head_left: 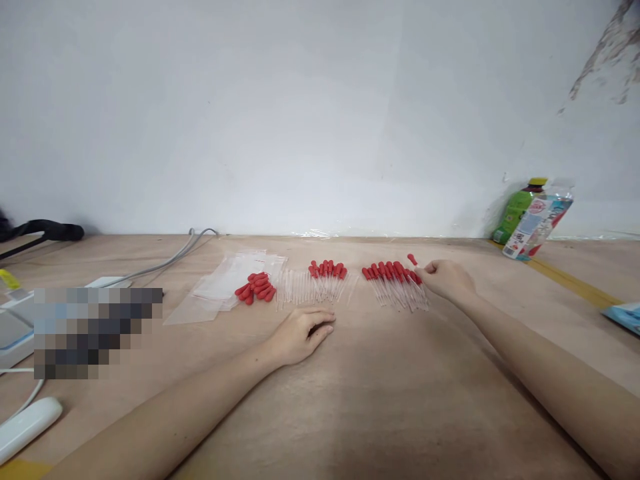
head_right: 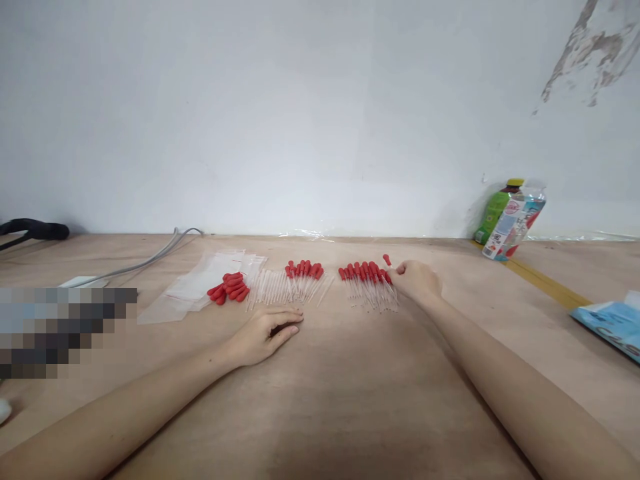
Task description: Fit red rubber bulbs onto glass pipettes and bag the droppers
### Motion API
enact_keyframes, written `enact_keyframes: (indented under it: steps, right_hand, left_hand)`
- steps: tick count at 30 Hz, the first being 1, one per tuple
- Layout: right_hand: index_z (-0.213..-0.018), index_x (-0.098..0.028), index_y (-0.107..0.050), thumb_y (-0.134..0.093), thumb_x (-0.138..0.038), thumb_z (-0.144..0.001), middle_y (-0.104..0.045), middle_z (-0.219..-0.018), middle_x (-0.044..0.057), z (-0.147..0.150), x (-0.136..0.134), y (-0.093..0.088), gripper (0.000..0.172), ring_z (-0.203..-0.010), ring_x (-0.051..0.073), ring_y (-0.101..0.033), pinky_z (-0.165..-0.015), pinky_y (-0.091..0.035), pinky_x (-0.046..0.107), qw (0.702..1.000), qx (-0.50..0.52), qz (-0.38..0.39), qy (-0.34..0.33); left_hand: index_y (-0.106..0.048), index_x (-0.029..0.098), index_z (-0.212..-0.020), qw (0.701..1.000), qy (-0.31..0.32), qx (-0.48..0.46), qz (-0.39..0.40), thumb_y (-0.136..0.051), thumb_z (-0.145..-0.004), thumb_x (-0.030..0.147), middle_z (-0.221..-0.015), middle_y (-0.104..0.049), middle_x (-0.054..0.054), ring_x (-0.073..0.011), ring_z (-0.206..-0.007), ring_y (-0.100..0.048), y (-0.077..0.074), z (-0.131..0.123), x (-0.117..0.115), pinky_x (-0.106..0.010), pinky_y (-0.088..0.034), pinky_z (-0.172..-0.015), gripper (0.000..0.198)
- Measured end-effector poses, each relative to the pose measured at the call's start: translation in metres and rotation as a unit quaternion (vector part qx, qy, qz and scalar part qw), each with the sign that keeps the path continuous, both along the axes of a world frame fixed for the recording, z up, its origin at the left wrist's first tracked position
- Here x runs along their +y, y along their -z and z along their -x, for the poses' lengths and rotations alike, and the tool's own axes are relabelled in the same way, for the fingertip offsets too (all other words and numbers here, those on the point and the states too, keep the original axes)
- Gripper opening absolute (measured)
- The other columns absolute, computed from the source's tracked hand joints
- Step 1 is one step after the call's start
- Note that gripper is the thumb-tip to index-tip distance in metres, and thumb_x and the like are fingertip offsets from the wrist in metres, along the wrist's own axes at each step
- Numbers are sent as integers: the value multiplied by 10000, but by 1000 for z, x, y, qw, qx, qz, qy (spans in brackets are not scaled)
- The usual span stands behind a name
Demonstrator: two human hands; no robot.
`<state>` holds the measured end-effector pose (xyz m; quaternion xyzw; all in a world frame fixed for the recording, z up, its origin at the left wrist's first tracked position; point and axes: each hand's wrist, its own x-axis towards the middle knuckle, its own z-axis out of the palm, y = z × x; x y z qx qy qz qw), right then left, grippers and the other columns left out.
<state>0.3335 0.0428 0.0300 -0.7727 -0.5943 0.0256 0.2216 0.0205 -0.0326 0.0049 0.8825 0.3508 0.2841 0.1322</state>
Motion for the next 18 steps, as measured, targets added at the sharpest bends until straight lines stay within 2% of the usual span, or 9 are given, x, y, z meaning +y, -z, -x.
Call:
enact_keyframes:
  steps: [6, 11, 15, 18]
  right_hand:
    - [-635, -210, -634, -482, -448, -676, -639, -743, 75, -4, -3, 7, 285, -711, 217, -566, -562, -326, 285, 997, -19, 68, -20]
    - [-610, -207, -613, -490, -465, -671, -631, -705, 68, -7, 0, 7, 292, -694, 216, -567, -552, -325, 283, 996, -20, 83, -39]
    - [-664, -212, -613, -472, -429, -698, -640, -739, 62, -2, -1, 5, 261, -723, 225, -567, -576, -320, 294, 999, -32, 19, -26]
    - [-690, -214, -601, -449, -404, -730, -639, -720, 38, 18, -8, 4, 246, -708, 206, -565, -628, -316, 303, 996, -42, -52, -53]
  left_hand:
    - [-612, 173, -1027, 1000, 3, 8, -5, -454, -840, 221, -1034, -628, -55, -161, -975, -561, 0, 1, 1, -292, -427, -880, 250]
    - [-614, 182, -1028, 1000, 1, 5, -2, -456, -841, 226, -1038, -630, -54, -167, -977, -560, 1, 1, 1, -316, -426, -887, 248]
    - [-614, 179, -1030, 1000, 2, 5, -3, -462, -837, 222, -1045, -628, -58, -168, -978, -557, 1, 1, 2, -322, -424, -891, 249]
    - [-615, 185, -1028, 1000, 0, 5, 0, -467, -833, 227, -1054, -626, -58, -171, -980, -557, 2, 1, 2, -328, -425, -891, 248]
